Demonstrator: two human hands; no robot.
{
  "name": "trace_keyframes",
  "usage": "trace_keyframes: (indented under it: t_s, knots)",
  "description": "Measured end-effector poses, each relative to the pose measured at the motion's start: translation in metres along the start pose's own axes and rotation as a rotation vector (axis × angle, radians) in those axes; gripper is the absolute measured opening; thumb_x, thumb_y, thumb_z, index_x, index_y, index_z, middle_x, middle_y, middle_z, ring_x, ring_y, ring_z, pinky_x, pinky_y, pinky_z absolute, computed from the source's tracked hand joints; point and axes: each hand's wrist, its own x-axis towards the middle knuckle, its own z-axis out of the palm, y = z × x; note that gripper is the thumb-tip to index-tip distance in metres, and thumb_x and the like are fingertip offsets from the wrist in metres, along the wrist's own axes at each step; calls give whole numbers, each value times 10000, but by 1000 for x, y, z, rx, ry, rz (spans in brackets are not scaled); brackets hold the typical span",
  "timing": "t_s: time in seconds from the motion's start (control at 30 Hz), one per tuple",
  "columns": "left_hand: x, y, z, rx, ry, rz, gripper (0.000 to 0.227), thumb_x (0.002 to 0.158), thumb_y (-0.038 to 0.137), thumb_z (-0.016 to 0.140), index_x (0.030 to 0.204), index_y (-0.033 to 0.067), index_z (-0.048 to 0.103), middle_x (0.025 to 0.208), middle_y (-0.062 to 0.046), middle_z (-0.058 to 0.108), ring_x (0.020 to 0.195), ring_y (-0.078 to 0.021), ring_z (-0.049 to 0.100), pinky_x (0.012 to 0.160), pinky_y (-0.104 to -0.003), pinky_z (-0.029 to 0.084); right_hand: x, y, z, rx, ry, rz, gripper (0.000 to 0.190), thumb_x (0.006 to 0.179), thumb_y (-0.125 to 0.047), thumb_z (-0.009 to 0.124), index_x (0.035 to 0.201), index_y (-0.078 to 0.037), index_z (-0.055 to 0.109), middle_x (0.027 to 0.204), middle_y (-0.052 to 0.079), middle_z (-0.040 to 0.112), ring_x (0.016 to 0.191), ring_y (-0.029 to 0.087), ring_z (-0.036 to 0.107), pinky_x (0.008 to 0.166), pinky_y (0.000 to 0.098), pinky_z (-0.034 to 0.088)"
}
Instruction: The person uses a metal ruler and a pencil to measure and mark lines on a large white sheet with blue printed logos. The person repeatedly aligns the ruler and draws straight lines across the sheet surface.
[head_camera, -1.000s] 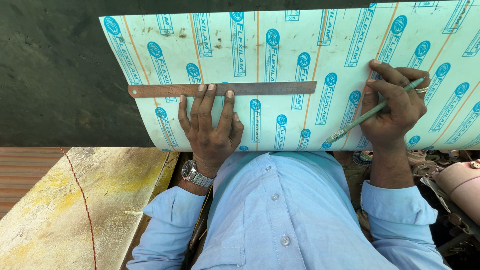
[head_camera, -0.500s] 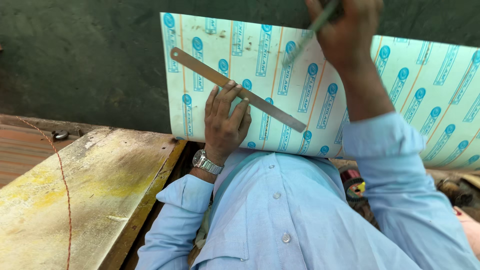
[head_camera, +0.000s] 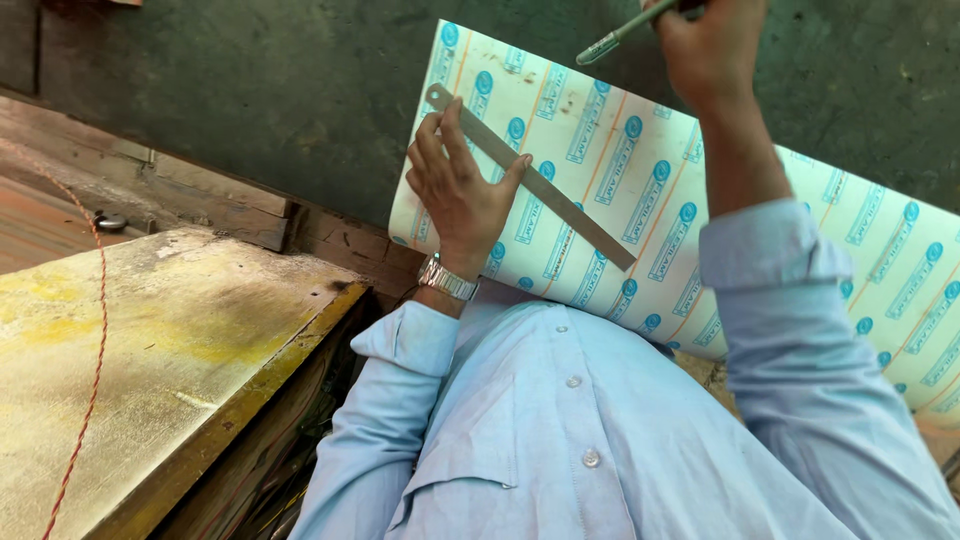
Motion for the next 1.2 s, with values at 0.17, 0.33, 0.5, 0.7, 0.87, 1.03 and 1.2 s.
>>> trace_keyframes:
  t_s: [0.17, 0.33, 0.5, 0.7, 0.87, 1.03, 1.2]
  knots:
    - [21, 2, -6, -190, -51, 6, 1103, 651, 160, 936, 1557, 162, 308, 1395, -170, 415, 1320, -394, 466, 1087, -522, 438, -58, -81, 12, 592, -203, 509, 184, 966, 68, 688, 1143, 43, 644, 983, 100, 732, 857, 162, 750, 698, 271, 631]
    - [22, 12, 3, -155, -48, 19, 1085, 636, -68, 760, 1578, 169, 278, 1455, -212, 352, 1318, -431, 467, 1098, -523, 446, -118, -105, 28, 609, -168, 724, 200, 961, 3, 731, 1144, 42, 661, 915, 113, 743, 808, 133, 731, 628, 232, 565]
    - [25, 3, 14, -224, -62, -38, 990, 710, -118, 627, 1580, 167, 249, 1401, -216, 414, 1097, -349, 661, 767, -374, 646, -123, -103, 28, 646, -113, 742, 185, 971, -8, 724, 1142, 34, 665, 898, 88, 731, 778, 109, 713, 601, 216, 544]
    - [37, -16, 18, -276, -79, 5, 506, 874, -63, 530, 1366, 51, 502, 761, -39, 669, 728, -174, 713, 697, -361, 556, -124, -99, 25, 743, -42, 740, 138, 987, -8, 706, 1116, 16, 662, 903, 78, 711, 768, 106, 698, 604, 234, 568]
    - [31, 2, 6, -598, -385, -220, 449, 1130, 388, 427, 1095, 46, 717, 660, 17, 489, 583, -80, 457, 531, -277, 361, -123, -96, 22, 841, 5, 722, 123, 969, 74, 692, 1054, -13, 672, 954, 100, 726, 850, 142, 725, 739, 266, 624]
    - [33, 22, -40, -1451, -708, -431, 552, 1141, 490, 317, 1183, 30, 618, 797, 51, 430, 607, -40, 316, 476, -191, 254, -120, -95, 16, 781, 25, 512, 262, 892, 201, 600, 993, -31, 670, 1165, 129, 725, 1123, 172, 702, 988, 328, 609]
    - [45, 32, -75, -1819, -711, -286, 368, 1145, 439, 372, 1202, 101, 503, 801, -39, 540, 570, -58, 415, 485, -231, 327, -117, -94, 10, 1053, 40, 524, 257, 920, 192, 606, 992, -50, 652, 1130, 125, 724, 1082, 172, 702, 971, 328, 613]
